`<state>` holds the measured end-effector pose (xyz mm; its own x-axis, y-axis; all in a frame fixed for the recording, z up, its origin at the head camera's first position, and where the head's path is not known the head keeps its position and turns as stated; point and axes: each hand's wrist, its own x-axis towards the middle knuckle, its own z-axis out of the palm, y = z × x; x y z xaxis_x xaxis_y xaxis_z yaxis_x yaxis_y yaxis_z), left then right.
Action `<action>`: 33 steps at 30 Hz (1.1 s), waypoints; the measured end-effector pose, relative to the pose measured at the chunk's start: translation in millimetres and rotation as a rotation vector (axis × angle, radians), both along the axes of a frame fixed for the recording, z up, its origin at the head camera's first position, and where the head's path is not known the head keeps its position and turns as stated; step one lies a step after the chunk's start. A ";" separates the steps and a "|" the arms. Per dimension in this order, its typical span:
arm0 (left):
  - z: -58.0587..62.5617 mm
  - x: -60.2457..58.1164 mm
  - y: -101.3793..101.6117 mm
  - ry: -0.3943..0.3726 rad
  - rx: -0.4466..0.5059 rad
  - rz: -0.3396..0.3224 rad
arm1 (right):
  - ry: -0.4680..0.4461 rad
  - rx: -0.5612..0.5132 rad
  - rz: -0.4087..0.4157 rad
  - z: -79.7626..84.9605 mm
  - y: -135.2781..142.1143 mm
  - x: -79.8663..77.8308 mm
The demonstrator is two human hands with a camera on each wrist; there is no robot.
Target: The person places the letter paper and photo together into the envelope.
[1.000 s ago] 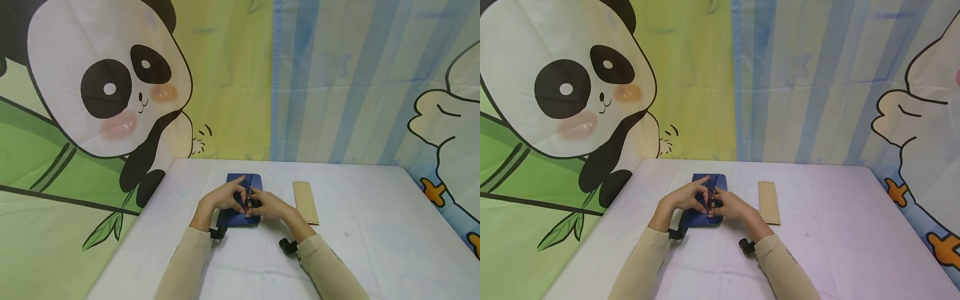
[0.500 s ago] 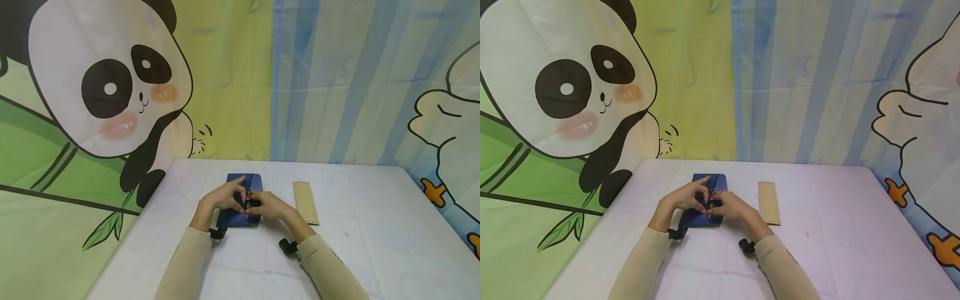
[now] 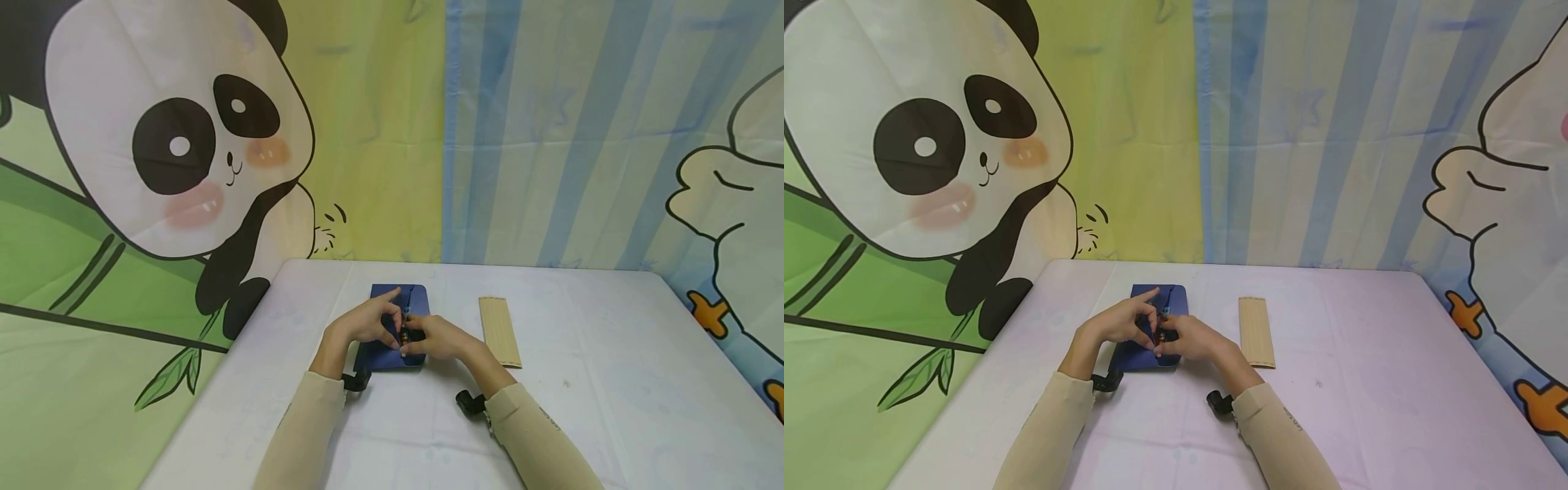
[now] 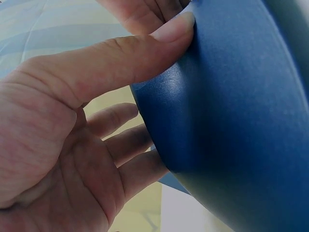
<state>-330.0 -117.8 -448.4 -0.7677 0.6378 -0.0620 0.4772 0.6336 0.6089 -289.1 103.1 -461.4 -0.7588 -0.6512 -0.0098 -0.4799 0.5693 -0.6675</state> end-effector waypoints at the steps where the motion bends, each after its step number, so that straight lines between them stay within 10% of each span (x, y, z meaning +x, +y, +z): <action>1: 0.1 -0.2 0.1 0.000 0.001 -0.001 | 0.001 0.005 0.000 0.0 0.1 0.0; 14: 1.8 0.8 3.2 -0.038 0.041 -0.006 | 0.035 -0.014 -0.134 4.8 10.7 -1.8; 33: -0.7 0.3 2.4 -0.042 0.026 0.004 | 0.096 -0.002 -0.121 4.7 19.5 -4.4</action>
<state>-329.7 -115.5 -449.0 -0.7677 0.6362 -0.0774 0.4480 0.6191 0.6450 -293.5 122.6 -456.7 -0.8293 -0.5547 0.0676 -0.4692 0.6254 -0.6235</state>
